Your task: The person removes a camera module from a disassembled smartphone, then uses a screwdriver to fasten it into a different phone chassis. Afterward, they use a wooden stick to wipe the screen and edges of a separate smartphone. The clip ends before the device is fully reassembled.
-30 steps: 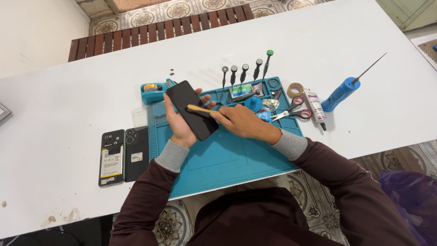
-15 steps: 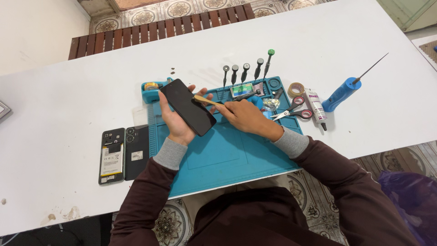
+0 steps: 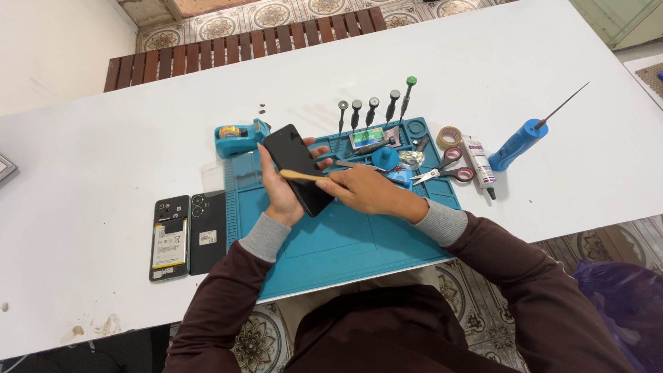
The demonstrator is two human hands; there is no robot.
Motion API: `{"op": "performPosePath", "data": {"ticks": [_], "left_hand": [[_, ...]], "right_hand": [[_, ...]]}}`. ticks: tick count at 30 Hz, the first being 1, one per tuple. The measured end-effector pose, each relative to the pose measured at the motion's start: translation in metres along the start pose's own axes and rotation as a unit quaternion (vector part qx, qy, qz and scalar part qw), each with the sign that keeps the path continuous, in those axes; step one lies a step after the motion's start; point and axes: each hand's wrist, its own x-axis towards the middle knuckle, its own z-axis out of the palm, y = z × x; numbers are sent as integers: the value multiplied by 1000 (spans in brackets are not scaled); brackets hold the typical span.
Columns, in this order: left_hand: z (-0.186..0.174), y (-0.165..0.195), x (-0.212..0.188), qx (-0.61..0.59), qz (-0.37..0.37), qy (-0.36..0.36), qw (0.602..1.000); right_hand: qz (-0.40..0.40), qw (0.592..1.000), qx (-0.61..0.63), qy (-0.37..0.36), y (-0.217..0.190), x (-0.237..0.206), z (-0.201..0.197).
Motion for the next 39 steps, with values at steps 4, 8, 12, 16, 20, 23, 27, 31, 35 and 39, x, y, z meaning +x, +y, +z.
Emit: {"op": "performPosePath", "data": {"ticks": [4, 8, 12, 16, 20, 23, 27, 31, 35, 39], "left_hand": [[-2, 10, 1, -40, 10, 19, 999], [-4, 20, 1, -94, 24, 49, 994], [-4, 24, 0, -111, 24, 36, 993], [-1, 19, 0, -58, 11, 19, 998], [5, 10, -2, -63, -25, -31, 997], [8, 13, -3, -79, -28, -29, 996], [9, 24, -2, -69, 12, -9, 997], [5, 31, -1, -36, 54, 33, 997], [-1, 27, 1, -39, 66, 31, 997], [1, 15, 2, 21, 37, 12, 999]], "right_hand": [[-8, 999, -40, -25, -1, 0, -1], [0, 999, -43, -24, 3, 0, 1], [-12, 999, -23, 20, 10, 4, 1], [43, 999, -16, 26, 15, 6, 0], [18, 997, -17, 70, 13, 5, -3], [19, 996, -9, 84, 12, 5, -9], [55, 996, -20, 69, 12, 6, -10], [65, 997, -13, 50, 14, 7, -5], [60, 998, -13, 34, 14, 5, -1], [-2, 999, 9, 46, 9, 2, 2]]}}
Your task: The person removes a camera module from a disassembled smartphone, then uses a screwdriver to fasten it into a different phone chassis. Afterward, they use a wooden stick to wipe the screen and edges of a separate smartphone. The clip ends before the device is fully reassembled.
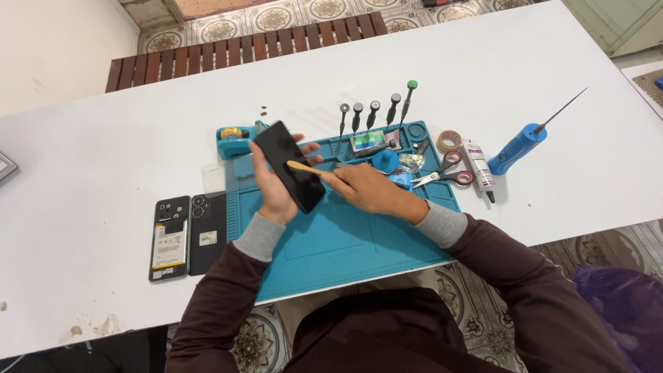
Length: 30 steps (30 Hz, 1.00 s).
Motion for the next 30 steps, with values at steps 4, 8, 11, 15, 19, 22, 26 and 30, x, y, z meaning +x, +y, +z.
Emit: {"op": "performPosePath", "data": {"ticks": [4, 8, 11, 15, 19, 22, 26, 30], "left_hand": [[4, -8, -4, -3, -38, -33, 999], [3, -2, -4, -1, -34, -32, 999], [0, 4, -2, -49, -35, -26, 998], [-4, 10, -1, -80, -24, 0, 996], [-4, 15, -2, -122, -11, 3, 993], [-1, 17, -3, -111, -11, -5, 994], [6, 16, -5, -83, -29, -29, 996], [11, 18, -6, -100, -33, -10, 994]], "right_hand": [[2, 999, 19, -42, -5, -3, -2], [-31, 998, 11, -56, -9, -3, -3], [-24, 997, -20, -73, -9, -3, -3], [-16, 996, -34, -82, -6, -2, -2], [12, 997, -28, -66, -2, 0, -4], [15, 1000, -22, -17, 0, 3, -7], [55, 998, -12, 9, 1, 4, -10], [63, 998, -21, 24, 1, 5, -12]]}}
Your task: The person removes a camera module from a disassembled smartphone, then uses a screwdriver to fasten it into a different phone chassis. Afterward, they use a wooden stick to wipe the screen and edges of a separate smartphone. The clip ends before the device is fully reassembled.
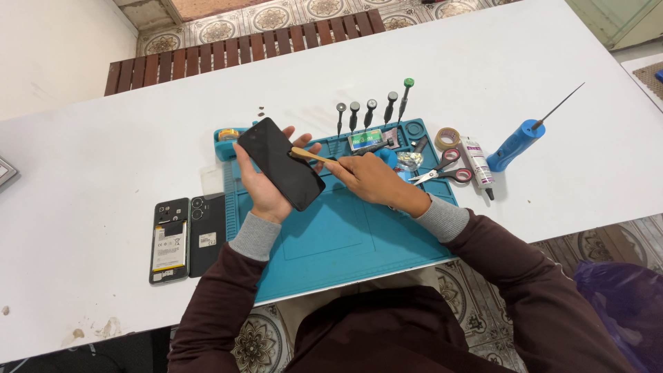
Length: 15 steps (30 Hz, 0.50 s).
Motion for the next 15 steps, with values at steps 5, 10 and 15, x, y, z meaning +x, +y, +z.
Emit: {"op": "performPosePath", "data": {"ticks": [5, 10, 15], "left_hand": [[-1, 9, 3, 23, 59, 19, 998], [-6, 5, 3, 25, 48, 15, 998], [-8, -15, 4, 72, 1, -30, 997]], "right_hand": [[0, 1000, 0, -5, 1, 0, 2], [-6, 1000, 10, -25, 3, -1, 7], [-14, 999, 18, -33, 0, -2, 10]]}}
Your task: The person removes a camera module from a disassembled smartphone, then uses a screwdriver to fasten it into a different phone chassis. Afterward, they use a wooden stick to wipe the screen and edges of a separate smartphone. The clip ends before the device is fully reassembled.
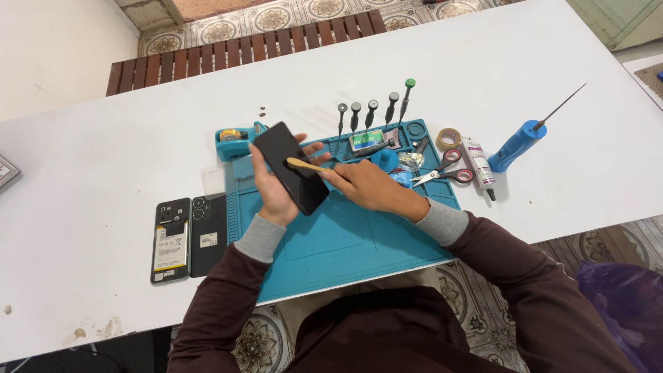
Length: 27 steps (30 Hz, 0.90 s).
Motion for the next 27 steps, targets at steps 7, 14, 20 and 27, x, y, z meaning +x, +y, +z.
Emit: {"op": "performPosePath", "data": {"ticks": [7, 14, 20, 27], "left_hand": [[-4, -5, 0, 8, -38, -18, 999], [-9, 10, 2, -61, 7, 44, 997], [-11, 17, 2, -111, 23, 54, 992], [-7, 4, 3, -37, -27, -1, 999]], "right_hand": [[-38, 997, -10, -68, -7, -6, -2], [-44, 994, -40, -90, -7, -5, -3], [-34, 998, -32, -49, 2, -1, -3], [-12, 1000, 0, 7, 2, 1, -6]]}}
